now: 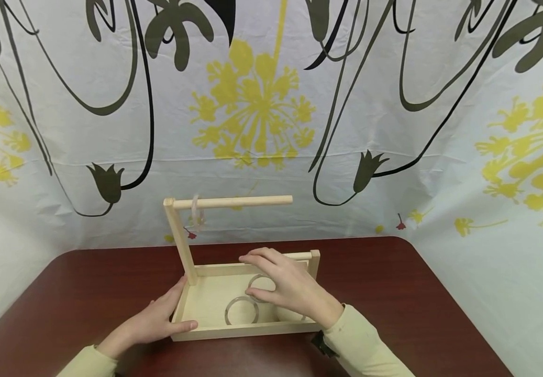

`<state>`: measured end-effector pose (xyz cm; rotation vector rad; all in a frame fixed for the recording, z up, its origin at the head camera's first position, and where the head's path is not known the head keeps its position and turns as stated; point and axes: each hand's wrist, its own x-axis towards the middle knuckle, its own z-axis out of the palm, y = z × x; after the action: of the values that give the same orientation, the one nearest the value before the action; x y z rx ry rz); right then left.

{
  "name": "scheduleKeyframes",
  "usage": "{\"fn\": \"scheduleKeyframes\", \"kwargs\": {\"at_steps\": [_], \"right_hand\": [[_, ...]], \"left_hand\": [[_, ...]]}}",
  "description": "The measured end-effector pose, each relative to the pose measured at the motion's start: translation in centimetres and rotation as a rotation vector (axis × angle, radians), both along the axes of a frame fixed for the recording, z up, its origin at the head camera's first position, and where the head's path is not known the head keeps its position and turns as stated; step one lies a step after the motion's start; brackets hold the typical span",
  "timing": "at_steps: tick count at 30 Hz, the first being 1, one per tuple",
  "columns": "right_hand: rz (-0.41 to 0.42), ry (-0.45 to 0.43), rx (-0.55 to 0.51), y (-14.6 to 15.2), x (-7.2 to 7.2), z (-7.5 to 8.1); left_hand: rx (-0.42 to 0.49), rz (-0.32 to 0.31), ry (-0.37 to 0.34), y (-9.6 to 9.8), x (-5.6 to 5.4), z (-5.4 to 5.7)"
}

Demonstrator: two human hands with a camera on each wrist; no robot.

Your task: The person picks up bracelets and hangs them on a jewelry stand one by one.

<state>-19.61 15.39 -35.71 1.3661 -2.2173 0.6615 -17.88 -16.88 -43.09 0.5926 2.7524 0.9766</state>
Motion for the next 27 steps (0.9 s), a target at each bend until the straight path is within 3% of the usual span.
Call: {"fn": "scheduleKeyframes", "kwargs": {"at_steps": [15, 27], "right_hand": [[0.085, 0.081, 0.046, -0.7, 0.7, -2.0], [0.040, -0.027, 0.111, -0.8, 1.1, -3.5]], "left_hand": [[-0.004, 0.000, 0.012, -0.1, 0.1, 0.0], [-0.009, 0.003, 0.007, 0.0, 0.2, 0.2]]}}
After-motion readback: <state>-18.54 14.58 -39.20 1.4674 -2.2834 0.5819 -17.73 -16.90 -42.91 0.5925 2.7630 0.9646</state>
